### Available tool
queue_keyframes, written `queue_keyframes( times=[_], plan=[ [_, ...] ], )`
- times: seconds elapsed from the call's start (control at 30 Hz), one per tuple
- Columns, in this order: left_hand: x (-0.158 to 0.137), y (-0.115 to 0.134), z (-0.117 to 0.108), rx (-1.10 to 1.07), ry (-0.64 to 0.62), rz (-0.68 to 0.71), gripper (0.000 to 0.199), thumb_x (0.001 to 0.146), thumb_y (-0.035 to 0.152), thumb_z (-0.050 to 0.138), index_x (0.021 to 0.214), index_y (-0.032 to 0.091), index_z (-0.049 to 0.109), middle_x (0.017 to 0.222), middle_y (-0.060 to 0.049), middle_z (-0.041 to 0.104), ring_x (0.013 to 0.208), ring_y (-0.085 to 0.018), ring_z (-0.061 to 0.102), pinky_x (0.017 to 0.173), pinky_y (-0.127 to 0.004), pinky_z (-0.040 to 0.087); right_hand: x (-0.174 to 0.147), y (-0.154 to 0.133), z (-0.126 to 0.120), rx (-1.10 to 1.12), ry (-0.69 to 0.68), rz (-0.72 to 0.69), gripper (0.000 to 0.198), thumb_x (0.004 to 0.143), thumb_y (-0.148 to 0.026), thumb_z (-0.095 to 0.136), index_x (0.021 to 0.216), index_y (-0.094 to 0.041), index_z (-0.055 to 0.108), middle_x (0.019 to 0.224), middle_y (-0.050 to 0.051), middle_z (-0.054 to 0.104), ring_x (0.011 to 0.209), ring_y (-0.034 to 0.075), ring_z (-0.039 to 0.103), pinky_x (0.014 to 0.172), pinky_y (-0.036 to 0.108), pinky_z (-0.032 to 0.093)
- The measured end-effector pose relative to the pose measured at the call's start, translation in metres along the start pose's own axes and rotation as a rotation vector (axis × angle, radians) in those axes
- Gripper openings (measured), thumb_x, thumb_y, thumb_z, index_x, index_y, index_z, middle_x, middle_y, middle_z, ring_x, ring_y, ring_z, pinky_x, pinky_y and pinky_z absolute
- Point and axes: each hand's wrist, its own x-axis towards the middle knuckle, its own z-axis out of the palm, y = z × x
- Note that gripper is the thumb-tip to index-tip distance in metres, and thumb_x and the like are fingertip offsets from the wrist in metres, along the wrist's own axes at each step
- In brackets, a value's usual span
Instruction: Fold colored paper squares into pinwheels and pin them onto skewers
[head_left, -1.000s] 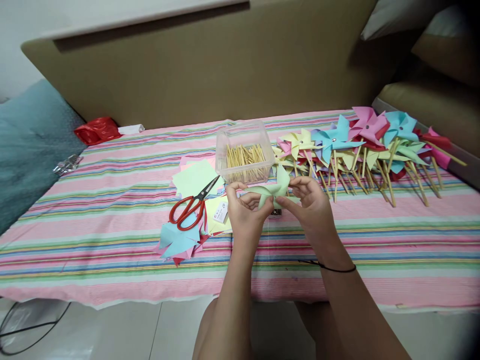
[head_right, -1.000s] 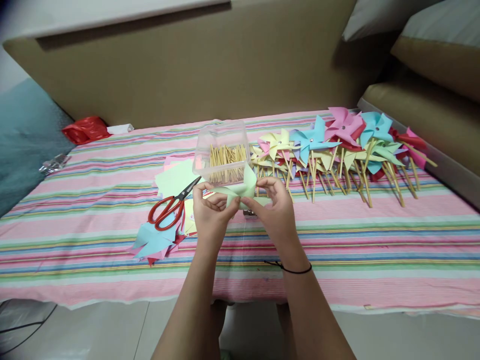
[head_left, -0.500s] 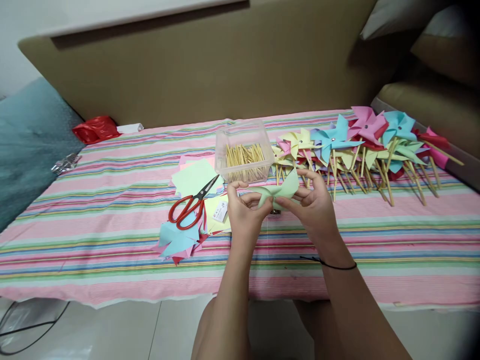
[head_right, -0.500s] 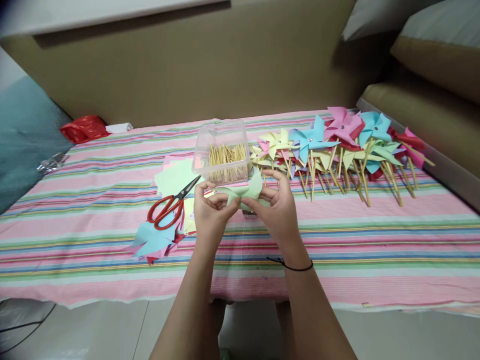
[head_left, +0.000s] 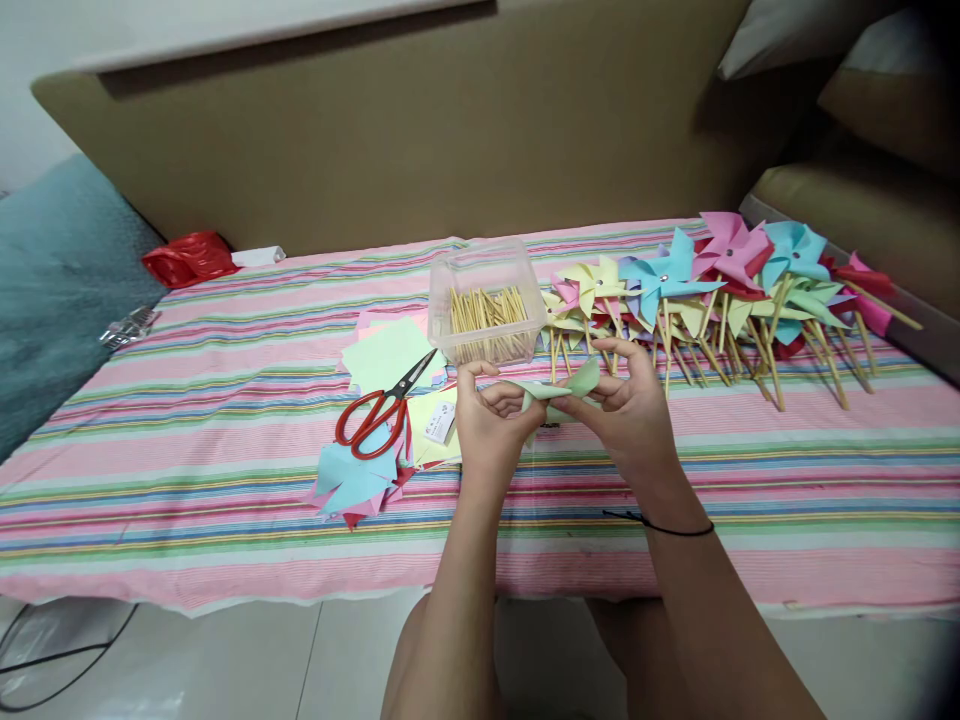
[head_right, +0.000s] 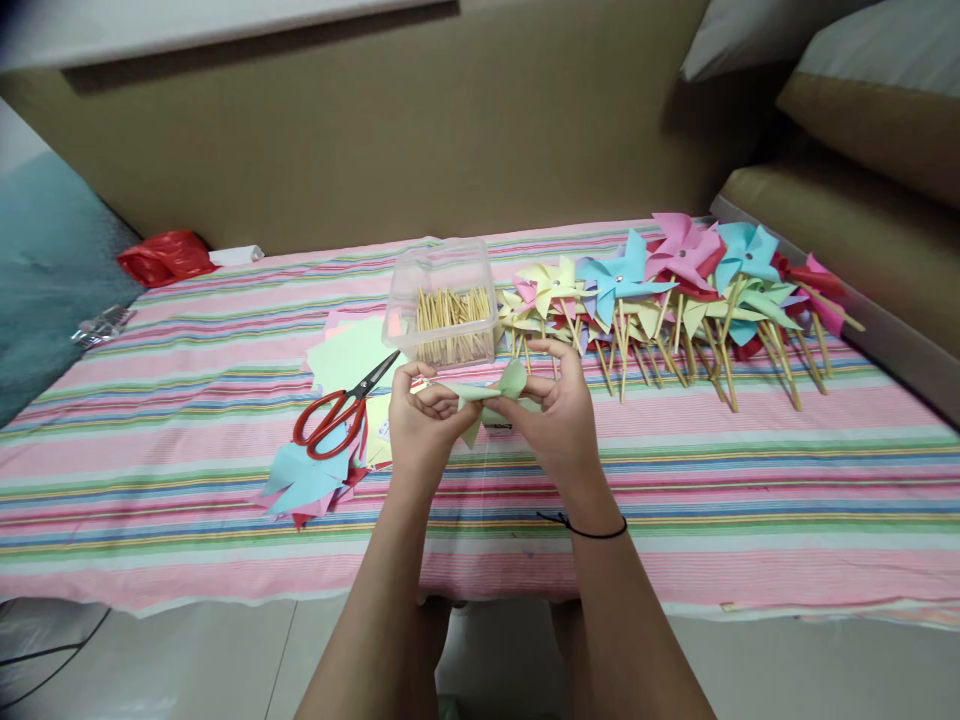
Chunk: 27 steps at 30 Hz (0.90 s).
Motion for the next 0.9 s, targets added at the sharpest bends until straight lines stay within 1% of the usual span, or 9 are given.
queue_keyframes(
  times=[0.07, 0.2, 0.33, 0.43, 0.53, 0.63, 0.7, 0.8, 0.9],
  plan=[
    [-0.0006, 0.0003, 0.0005, -0.002, -0.001, -0.012, 0.051, 0.055, 0.002, 0.068, 0.088, 0.023, 0.035, 0.054, 0.012, 0.060, 0.044, -0.004, 0.052, 0.048, -0.013, 0.038, -0.0003, 0.0002, -0.0001, -0.029, 0.011, -0.009, 0.067, 0.059, -0.035, 0.084, 0.111, -0.027, 0.043, 0.071, -0.002, 0.070, 0.072, 0.023, 0.071, 0.068, 0.038, 0.060],
    [-0.0018, 0.0012, 0.0014, -0.004, 0.011, -0.033, 0.051, 0.055, 0.003, 0.069, 0.088, 0.023, 0.036, 0.054, 0.012, 0.059, 0.044, -0.005, 0.054, 0.047, -0.013, 0.039, 0.0001, 0.0015, -0.0002, -0.066, 0.026, -0.011, 0.070, 0.058, -0.039, 0.084, 0.114, -0.027, 0.044, 0.079, 0.001, 0.072, 0.075, 0.025, 0.071, 0.067, 0.040, 0.060],
    [-0.0009, 0.0006, 0.0010, 0.012, 0.022, -0.038, 0.051, 0.055, 0.008, 0.073, 0.089, 0.023, 0.036, 0.056, 0.011, 0.060, 0.047, -0.007, 0.057, 0.050, -0.016, 0.043, 0.0010, 0.0012, -0.0016, -0.036, 0.003, -0.017, 0.079, 0.059, -0.037, 0.084, 0.125, -0.027, 0.040, 0.082, 0.002, 0.071, 0.080, 0.025, 0.071, 0.073, 0.041, 0.060],
    [0.0004, -0.0006, -0.0004, 0.028, 0.029, -0.039, 0.054, 0.057, 0.013, 0.075, 0.090, 0.024, 0.035, 0.058, 0.010, 0.060, 0.050, -0.008, 0.059, 0.052, -0.018, 0.046, 0.0015, -0.0001, -0.0041, -0.050, -0.024, 0.003, 0.086, 0.063, -0.035, 0.082, 0.133, -0.028, 0.034, 0.071, -0.003, 0.065, 0.075, 0.023, 0.070, 0.073, 0.041, 0.059],
    [0.0011, -0.0014, -0.0020, 0.029, 0.005, -0.061, 0.056, 0.057, 0.016, 0.077, 0.094, 0.024, 0.035, 0.060, 0.010, 0.059, 0.051, -0.009, 0.059, 0.052, -0.019, 0.047, 0.0021, -0.0006, -0.0060, -0.049, -0.025, 0.043, 0.084, 0.064, -0.033, 0.081, 0.133, -0.027, 0.034, 0.058, -0.010, 0.054, 0.062, 0.019, 0.067, 0.065, 0.037, 0.058],
    [0.0015, -0.0013, -0.0029, 0.004, -0.010, -0.096, 0.054, 0.059, 0.021, 0.077, 0.097, 0.024, 0.037, 0.064, 0.010, 0.058, 0.051, -0.007, 0.058, 0.053, -0.018, 0.047, 0.0026, 0.0003, -0.0060, 0.007, -0.027, 0.096, 0.083, 0.063, -0.032, 0.082, 0.130, -0.027, 0.034, 0.054, -0.012, 0.051, 0.057, 0.018, 0.065, 0.059, 0.034, 0.057],
    [0.0016, -0.0012, -0.0028, -0.003, -0.031, -0.110, 0.057, 0.059, 0.023, 0.079, 0.098, 0.024, 0.038, 0.064, 0.009, 0.058, 0.051, -0.007, 0.058, 0.054, -0.018, 0.047, 0.0028, 0.0015, -0.0051, 0.026, -0.021, 0.126, 0.083, 0.061, -0.033, 0.083, 0.128, -0.026, 0.034, 0.056, -0.011, 0.054, 0.059, 0.019, 0.067, 0.059, 0.034, 0.057],
    [0.0017, -0.0007, -0.0027, 0.012, -0.055, -0.107, 0.063, 0.054, 0.021, 0.082, 0.100, 0.023, 0.039, 0.063, 0.008, 0.060, 0.054, -0.009, 0.060, 0.054, -0.019, 0.047, 0.0030, 0.0037, -0.0040, 0.022, -0.031, 0.140, 0.084, 0.060, -0.037, 0.082, 0.128, -0.026, 0.034, 0.066, -0.005, 0.063, 0.065, 0.021, 0.069, 0.063, 0.038, 0.058],
    [0.0031, 0.0010, -0.0059, 0.019, 0.023, -0.070, 0.056, 0.057, 0.022, 0.080, 0.099, 0.022, 0.042, 0.061, 0.007, 0.061, 0.051, -0.008, 0.058, 0.052, -0.018, 0.046, 0.0046, 0.0058, -0.0055, 0.009, -0.044, 0.124, 0.078, 0.063, -0.037, 0.081, 0.127, -0.026, 0.037, 0.081, 0.001, 0.069, 0.077, 0.022, 0.069, 0.072, 0.040, 0.058]
  ],
)
